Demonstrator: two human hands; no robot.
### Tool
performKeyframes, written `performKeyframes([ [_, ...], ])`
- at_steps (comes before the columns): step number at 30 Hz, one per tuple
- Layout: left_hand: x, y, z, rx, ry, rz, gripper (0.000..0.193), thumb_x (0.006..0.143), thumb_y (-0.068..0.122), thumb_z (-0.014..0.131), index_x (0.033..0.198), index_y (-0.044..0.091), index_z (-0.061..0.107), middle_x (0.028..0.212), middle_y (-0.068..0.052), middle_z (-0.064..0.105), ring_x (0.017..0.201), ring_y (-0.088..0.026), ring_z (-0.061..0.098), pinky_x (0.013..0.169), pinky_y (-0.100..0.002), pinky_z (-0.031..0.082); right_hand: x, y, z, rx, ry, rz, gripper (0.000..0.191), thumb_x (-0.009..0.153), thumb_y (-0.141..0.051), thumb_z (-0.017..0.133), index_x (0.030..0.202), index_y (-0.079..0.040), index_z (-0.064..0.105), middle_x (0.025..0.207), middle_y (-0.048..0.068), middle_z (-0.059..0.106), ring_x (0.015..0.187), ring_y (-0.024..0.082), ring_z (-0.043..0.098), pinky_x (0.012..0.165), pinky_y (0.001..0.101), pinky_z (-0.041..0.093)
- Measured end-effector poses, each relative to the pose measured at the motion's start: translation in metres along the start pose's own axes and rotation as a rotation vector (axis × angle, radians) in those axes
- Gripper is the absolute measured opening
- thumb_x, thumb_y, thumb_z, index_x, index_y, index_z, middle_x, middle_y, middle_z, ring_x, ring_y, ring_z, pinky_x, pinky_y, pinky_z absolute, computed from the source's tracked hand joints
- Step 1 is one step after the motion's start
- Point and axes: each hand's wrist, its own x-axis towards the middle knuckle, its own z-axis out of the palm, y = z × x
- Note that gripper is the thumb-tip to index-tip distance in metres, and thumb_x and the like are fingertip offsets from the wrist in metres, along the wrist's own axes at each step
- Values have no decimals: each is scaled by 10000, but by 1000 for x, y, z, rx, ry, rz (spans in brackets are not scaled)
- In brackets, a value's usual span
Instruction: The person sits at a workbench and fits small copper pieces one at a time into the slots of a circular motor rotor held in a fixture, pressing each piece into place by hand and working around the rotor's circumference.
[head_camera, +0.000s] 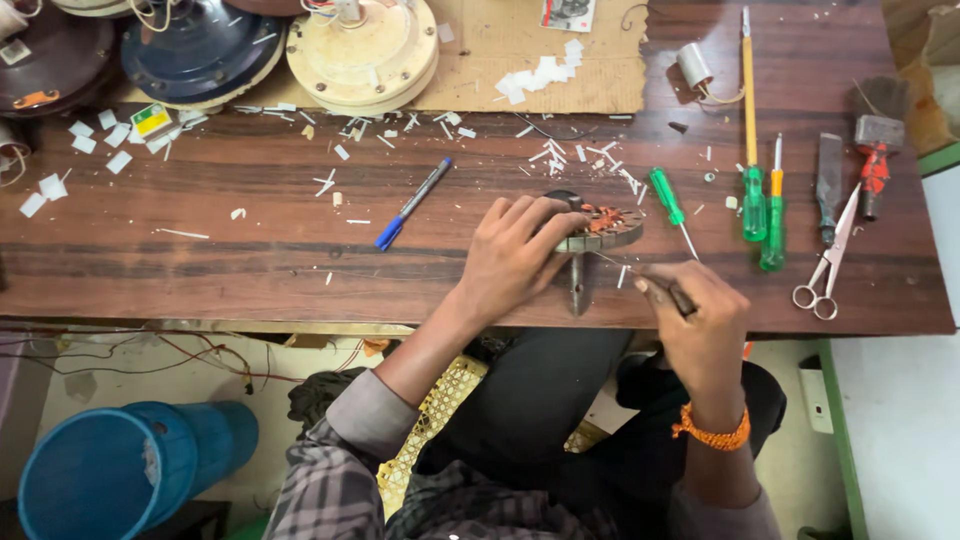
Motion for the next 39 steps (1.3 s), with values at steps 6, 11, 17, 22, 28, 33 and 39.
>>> performKeyframes([
  [6,-2,3,1,0,16,-15,368,856,191,783,1193,124,649,1131,-49,638,1036,-246,630,852,-402,446,26,-27,-4,86,-42,-159,113,920,-5,759,1024,-19,718,942,99,742,767,164,692,695,293,531],
  [11,-4,2,0,-5,28,-18,358,860,174,776,1185,107,642,1139,-57,635,1031,-259,618,870,-403,458,60,-28,9,47,-90,-262,130,907,-24,788,1019,-8,723,930,125,732,800,203,697,706,316,528],
  [17,-6,0,3,-17,49,-13,352,880,175,782,1197,104,646,1144,-47,637,1028,-249,614,881,-394,465,73,-23,1,64,-238,-224,131,915,-9,738,1045,-21,720,929,107,737,792,171,726,679,300,546],
  [22,-7,0,4,-33,59,-29,354,864,183,780,1188,112,654,1133,-50,634,1037,-249,619,869,-394,461,66,-27,-5,-4,-225,-191,115,888,-28,775,988,-12,720,882,113,733,691,195,667,617,317,495],
  [28,-7,-1,5,-11,50,-12,354,880,191,784,1194,98,648,1136,-54,633,1027,-247,611,861,-398,458,77,-28,-1,7,-259,-203,95,922,-14,721,1017,-11,708,897,118,728,758,184,717,643,310,527],
  [33,-8,-1,6,3,50,-16,350,874,196,786,1182,101,647,1135,-56,631,1020,-249,609,852,-403,456,85,-32,1,-1,-329,-200,83,924,-24,720,1006,-12,713,883,124,727,725,194,714,624,317,527],
  [39,-8,0,7,-23,68,-26,361,870,196,786,1190,104,648,1129,-57,633,1015,-249,612,849,-405,456,73,-39,-5,-21,-307,-250,106,902,-22,716,1007,-15,706,901,122,733,731,191,704,638,312,526],
])
